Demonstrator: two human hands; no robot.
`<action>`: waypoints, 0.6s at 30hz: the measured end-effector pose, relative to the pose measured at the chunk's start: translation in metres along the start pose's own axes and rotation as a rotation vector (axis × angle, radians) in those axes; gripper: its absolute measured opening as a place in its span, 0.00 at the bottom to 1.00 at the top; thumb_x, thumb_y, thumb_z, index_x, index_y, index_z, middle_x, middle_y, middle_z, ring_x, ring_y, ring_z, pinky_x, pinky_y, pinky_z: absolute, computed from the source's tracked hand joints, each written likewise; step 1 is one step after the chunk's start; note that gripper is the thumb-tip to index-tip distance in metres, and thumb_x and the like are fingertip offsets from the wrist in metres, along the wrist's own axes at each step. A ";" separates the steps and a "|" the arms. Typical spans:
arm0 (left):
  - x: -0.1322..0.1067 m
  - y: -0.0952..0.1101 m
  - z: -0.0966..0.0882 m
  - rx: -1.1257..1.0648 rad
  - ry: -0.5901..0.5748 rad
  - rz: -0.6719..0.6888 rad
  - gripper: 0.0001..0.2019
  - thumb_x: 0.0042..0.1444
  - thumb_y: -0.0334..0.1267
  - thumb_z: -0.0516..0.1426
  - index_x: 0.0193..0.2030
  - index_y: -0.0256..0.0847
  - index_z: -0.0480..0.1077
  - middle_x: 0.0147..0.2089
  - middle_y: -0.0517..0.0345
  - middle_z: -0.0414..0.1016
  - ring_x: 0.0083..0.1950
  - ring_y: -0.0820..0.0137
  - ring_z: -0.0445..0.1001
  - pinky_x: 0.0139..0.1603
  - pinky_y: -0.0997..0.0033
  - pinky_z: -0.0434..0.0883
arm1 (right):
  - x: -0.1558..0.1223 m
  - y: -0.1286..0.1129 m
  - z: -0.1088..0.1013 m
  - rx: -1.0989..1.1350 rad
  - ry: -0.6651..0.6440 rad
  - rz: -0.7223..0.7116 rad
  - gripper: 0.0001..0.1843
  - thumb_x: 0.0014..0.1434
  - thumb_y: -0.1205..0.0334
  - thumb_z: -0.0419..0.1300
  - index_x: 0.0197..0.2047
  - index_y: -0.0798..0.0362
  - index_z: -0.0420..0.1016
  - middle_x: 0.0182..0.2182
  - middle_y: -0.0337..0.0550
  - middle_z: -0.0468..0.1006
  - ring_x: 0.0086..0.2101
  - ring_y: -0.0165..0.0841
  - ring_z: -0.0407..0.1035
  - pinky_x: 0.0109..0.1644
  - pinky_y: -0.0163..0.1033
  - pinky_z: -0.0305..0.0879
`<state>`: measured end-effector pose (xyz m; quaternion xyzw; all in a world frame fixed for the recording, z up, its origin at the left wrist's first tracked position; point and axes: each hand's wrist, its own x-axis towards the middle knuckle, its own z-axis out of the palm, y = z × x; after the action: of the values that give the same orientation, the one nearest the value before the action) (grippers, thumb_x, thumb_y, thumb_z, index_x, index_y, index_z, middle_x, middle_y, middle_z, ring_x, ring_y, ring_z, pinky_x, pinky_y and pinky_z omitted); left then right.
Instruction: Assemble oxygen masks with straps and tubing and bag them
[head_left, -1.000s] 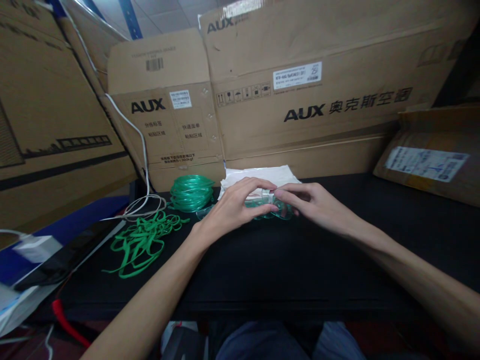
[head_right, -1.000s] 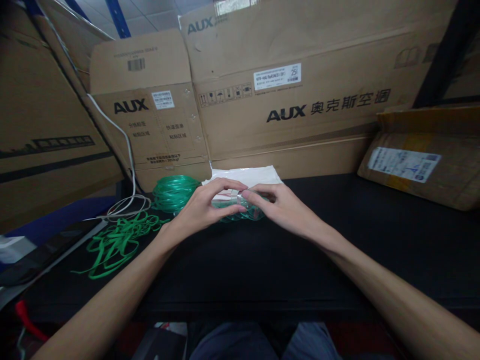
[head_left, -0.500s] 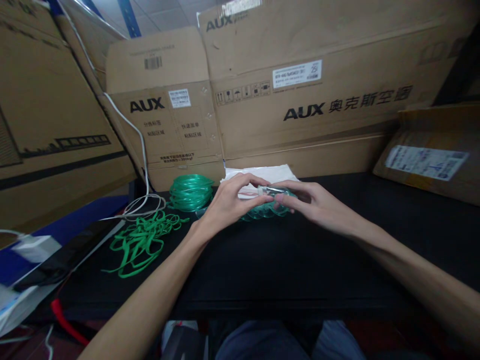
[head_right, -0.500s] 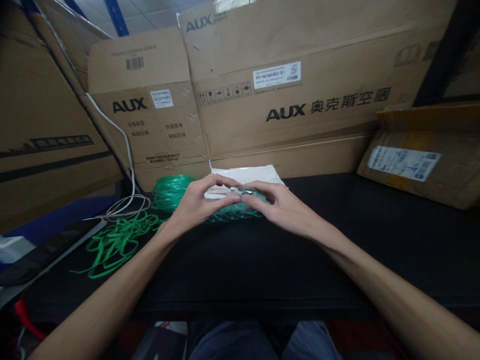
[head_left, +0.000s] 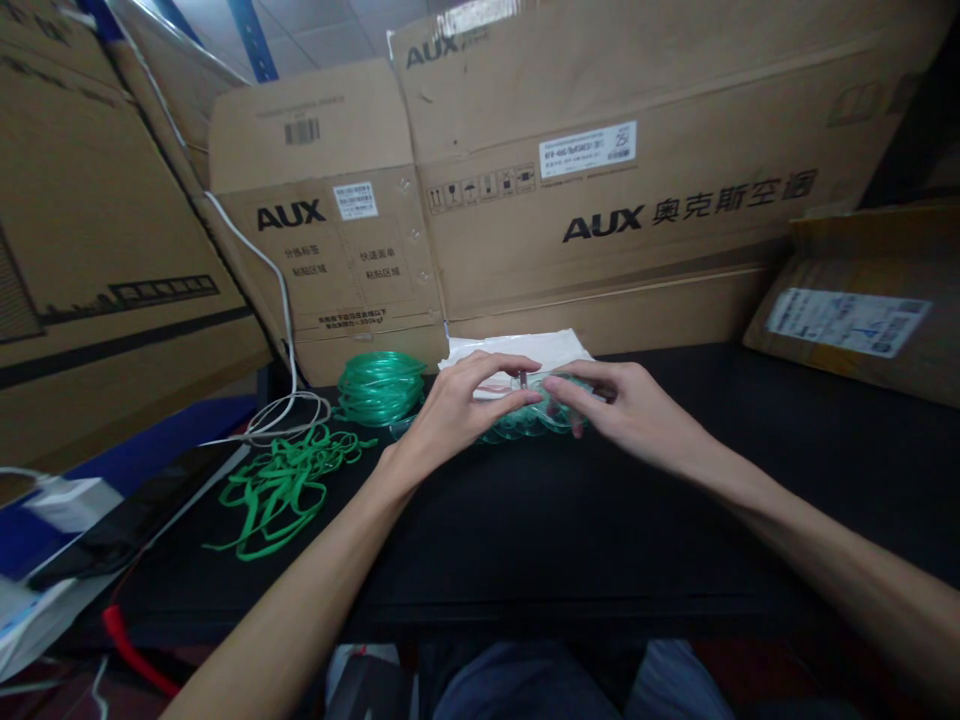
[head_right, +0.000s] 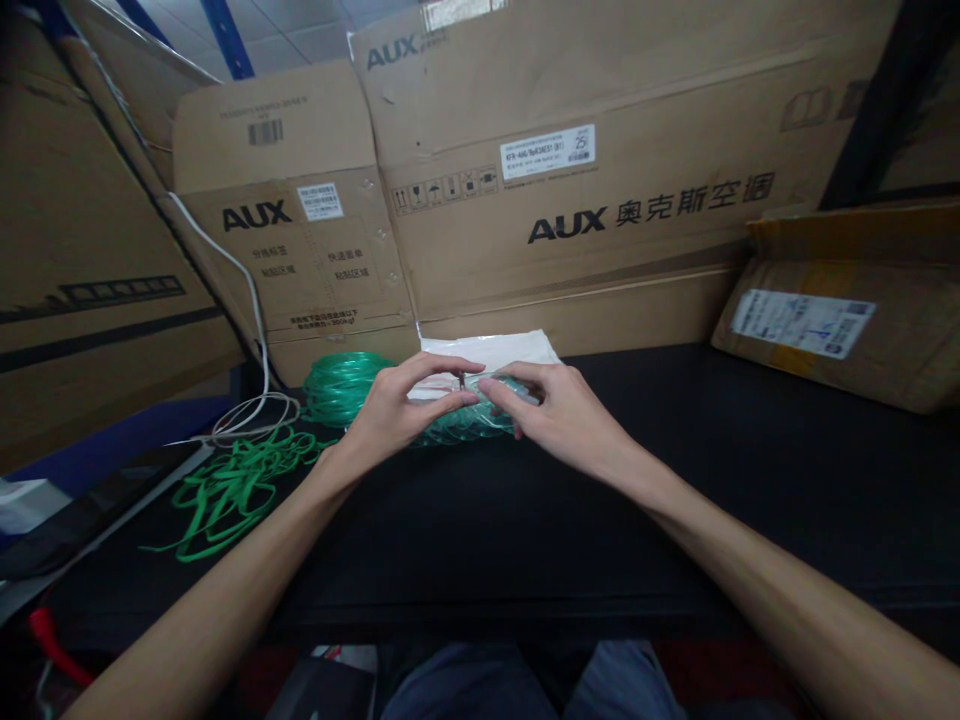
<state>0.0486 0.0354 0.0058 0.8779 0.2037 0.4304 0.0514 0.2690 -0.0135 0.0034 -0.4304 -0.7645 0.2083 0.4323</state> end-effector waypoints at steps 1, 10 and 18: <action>0.000 0.001 0.000 -0.002 -0.003 0.004 0.15 0.60 0.41 0.66 0.53 0.43 0.77 0.52 0.53 0.82 0.52 0.65 0.79 0.57 0.64 0.72 | -0.001 -0.001 0.000 -0.015 0.024 -0.008 0.20 0.67 0.46 0.57 0.40 0.53 0.82 0.24 0.37 0.77 0.24 0.33 0.71 0.33 0.38 0.63; 0.002 0.007 -0.001 -0.106 0.041 -0.044 0.14 0.58 0.39 0.68 0.50 0.41 0.78 0.50 0.54 0.83 0.52 0.65 0.80 0.57 0.65 0.73 | 0.000 -0.002 0.000 -0.039 0.062 -0.020 0.22 0.68 0.46 0.55 0.35 0.54 0.79 0.24 0.38 0.77 0.22 0.32 0.70 0.31 0.38 0.63; 0.002 0.008 -0.002 -0.328 0.087 -0.120 0.12 0.54 0.40 0.70 0.37 0.39 0.72 0.51 0.49 0.83 0.56 0.60 0.80 0.60 0.58 0.72 | 0.000 0.000 0.002 -0.180 0.034 -0.042 0.21 0.67 0.48 0.56 0.38 0.55 0.82 0.22 0.39 0.78 0.24 0.33 0.69 0.34 0.39 0.60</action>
<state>0.0509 0.0286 0.0102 0.8246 0.1846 0.4916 0.2107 0.2668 -0.0131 0.0023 -0.4548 -0.7816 0.1222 0.4090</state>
